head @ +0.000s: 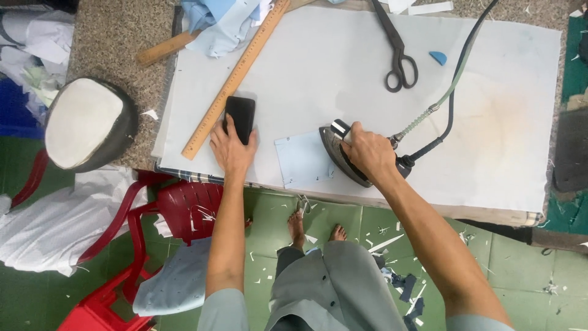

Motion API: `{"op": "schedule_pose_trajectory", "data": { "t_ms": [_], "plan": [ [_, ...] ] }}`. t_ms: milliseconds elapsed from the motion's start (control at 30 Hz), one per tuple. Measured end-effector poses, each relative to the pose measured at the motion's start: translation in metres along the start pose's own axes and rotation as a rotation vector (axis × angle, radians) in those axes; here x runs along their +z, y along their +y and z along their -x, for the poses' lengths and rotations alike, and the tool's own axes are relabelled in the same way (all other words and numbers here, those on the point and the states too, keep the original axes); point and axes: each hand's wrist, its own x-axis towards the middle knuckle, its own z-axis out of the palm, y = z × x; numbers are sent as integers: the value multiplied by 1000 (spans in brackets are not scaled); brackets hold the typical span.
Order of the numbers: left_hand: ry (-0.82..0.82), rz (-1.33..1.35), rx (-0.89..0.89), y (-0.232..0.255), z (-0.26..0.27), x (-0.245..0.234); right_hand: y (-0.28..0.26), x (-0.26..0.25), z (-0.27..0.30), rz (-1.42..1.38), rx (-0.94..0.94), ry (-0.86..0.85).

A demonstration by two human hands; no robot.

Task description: The person irons a small piece of light blue fabric on a white table using a steam iron. They repeatedly smooth the fabric with their hand, iron it, and use scissors to trim the edges. A black rectangular object is also handled and placed on the fabric during the process.

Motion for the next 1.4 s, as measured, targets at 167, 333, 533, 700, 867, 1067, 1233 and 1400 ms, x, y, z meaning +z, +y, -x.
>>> {"op": "schedule_pose_trajectory", "data": {
  "t_ms": [167, 333, 533, 700, 867, 1067, 1233, 1400],
  "plan": [
    [4, -12, 18, -8, 11, 8, 2, 1, -1, -27, -13, 3],
    [1, 2, 33, -9, 18, 5, -2, -3, 2, -23, -5, 9],
    [99, 26, 51, -9, 20, 8, -8, -11, 8, -30, 40, -1],
    [145, 39, 59, -11, 21, 11, -12, -16, 13, -36, 51, 8],
    [160, 51, 64, -13, 21, 13, -11, -8, 10, -23, 68, 14],
    [184, 49, 87, -15, 21, 14, -13, -9, 13, -15, 79, 23],
    [193, 52, 103, -17, 20, 16, -17, -16, 14, -17, 94, 18],
    [182, 48, 118, -16, 19, 15, -16, -19, 14, -21, 95, 6]
  ]
}}
